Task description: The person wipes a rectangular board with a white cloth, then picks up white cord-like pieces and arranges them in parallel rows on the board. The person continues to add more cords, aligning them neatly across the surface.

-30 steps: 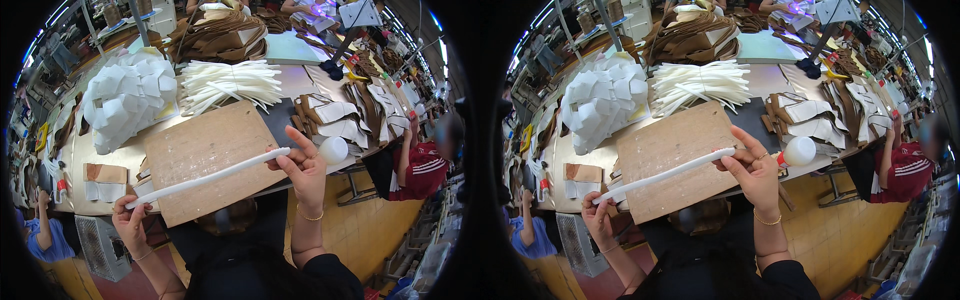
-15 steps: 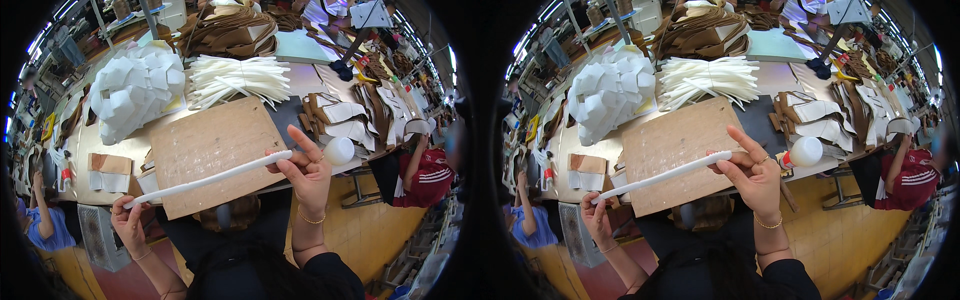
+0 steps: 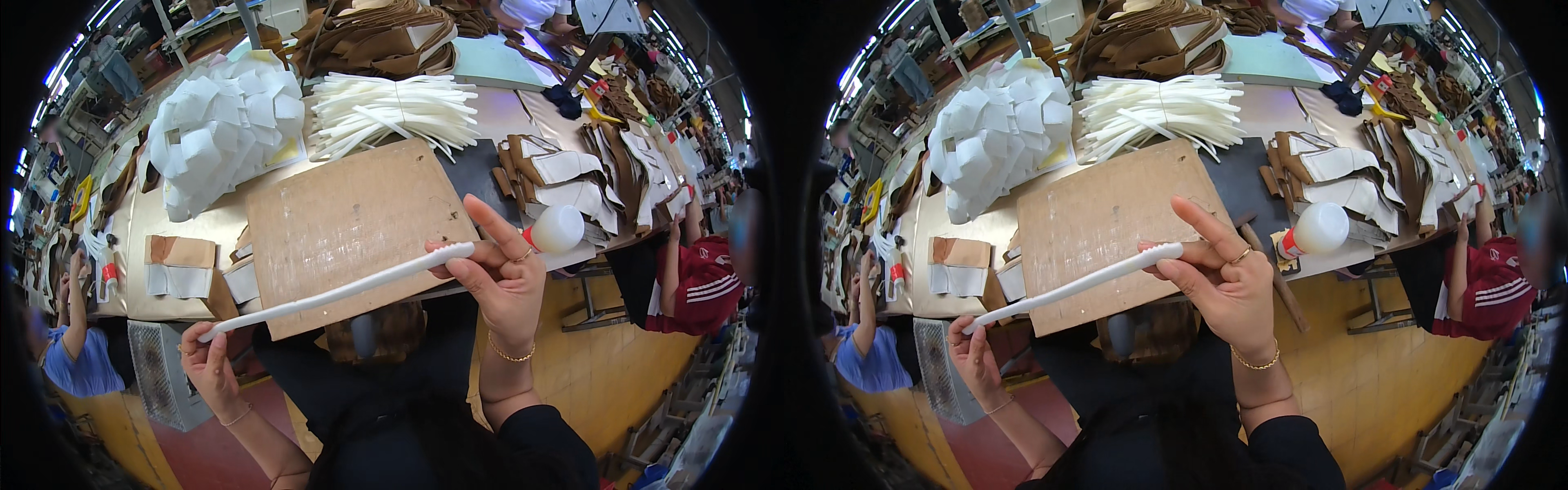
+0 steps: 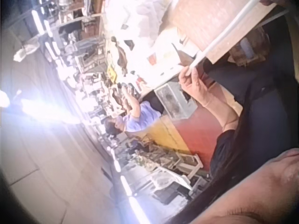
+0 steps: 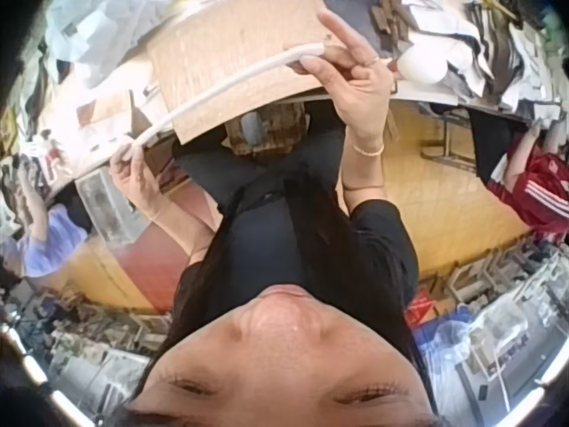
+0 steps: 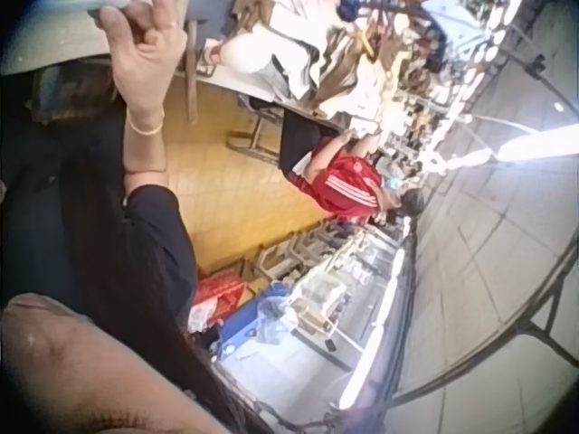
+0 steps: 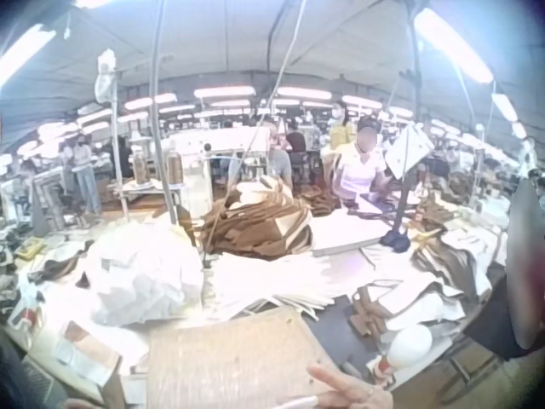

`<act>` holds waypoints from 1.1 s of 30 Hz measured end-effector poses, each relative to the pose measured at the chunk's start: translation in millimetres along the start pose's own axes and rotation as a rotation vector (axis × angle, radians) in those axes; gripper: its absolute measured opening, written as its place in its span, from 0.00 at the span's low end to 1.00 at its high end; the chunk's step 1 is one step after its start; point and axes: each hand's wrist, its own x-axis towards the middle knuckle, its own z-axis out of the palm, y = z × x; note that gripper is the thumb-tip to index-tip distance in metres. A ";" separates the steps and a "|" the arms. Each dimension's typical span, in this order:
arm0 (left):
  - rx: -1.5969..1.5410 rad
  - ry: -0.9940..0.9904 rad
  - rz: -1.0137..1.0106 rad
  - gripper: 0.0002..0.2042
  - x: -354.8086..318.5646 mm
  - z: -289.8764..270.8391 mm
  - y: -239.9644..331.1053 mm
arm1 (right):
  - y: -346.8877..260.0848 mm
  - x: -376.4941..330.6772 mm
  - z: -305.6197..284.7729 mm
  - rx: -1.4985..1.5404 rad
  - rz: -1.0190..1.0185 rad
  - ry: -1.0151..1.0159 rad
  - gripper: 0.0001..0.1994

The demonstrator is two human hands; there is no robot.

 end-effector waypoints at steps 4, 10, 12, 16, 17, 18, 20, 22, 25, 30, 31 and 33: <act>-0.009 -0.010 0.019 0.12 -2.0 -6.3 0.3 | -2.5 -8.0 4.4 -0.049 0.000 -0.004 0.26; -0.033 -0.049 0.071 0.11 2.4 -15.5 -1.6 | -4.1 -17.7 9.6 -0.084 -0.056 0.020 0.25; -0.060 -0.072 0.079 0.11 3.4 -15.0 -1.0 | -4.9 -21.1 10.1 -0.112 -0.087 0.024 0.26; -0.089 -0.085 0.080 0.12 2.1 -21.8 -6.0 | -8.0 -26.9 9.4 -0.179 -0.134 0.015 0.27; -0.091 -0.090 0.082 0.12 1.5 -21.9 -5.9 | -8.8 -28.0 9.6 -0.183 -0.141 0.012 0.27; -0.092 -0.095 0.084 0.12 0.8 -22.0 -5.8 | -10.2 -29.2 10.3 -0.176 -0.140 0.018 0.27; -0.092 -0.092 0.083 0.12 -1.4 -22.2 -5.5 | -13.3 -31.4 12.6 -0.160 -0.137 0.030 0.26; -0.091 -0.088 0.085 0.12 -3.7 -22.1 -4.1 | -14.8 -34.0 16.5 -0.118 -0.123 0.056 0.25; -0.092 -0.088 0.096 0.12 -6.6 -22.9 -2.4 | -16.0 -36.8 16.6 -0.125 -0.127 0.047 0.23; -0.093 -0.091 0.107 0.13 -8.4 -25.2 -2.1 | -18.4 -40.6 12.5 -0.141 -0.124 0.047 0.18; -0.100 -0.093 0.109 0.12 -8.4 -23.9 -1.2 | -18.9 -41.7 11.3 -0.136 -0.105 0.059 0.17; -0.113 -0.096 0.109 0.12 -8.5 -20.4 0.9 | -19.3 -43.0 9.9 -0.113 -0.078 0.082 0.16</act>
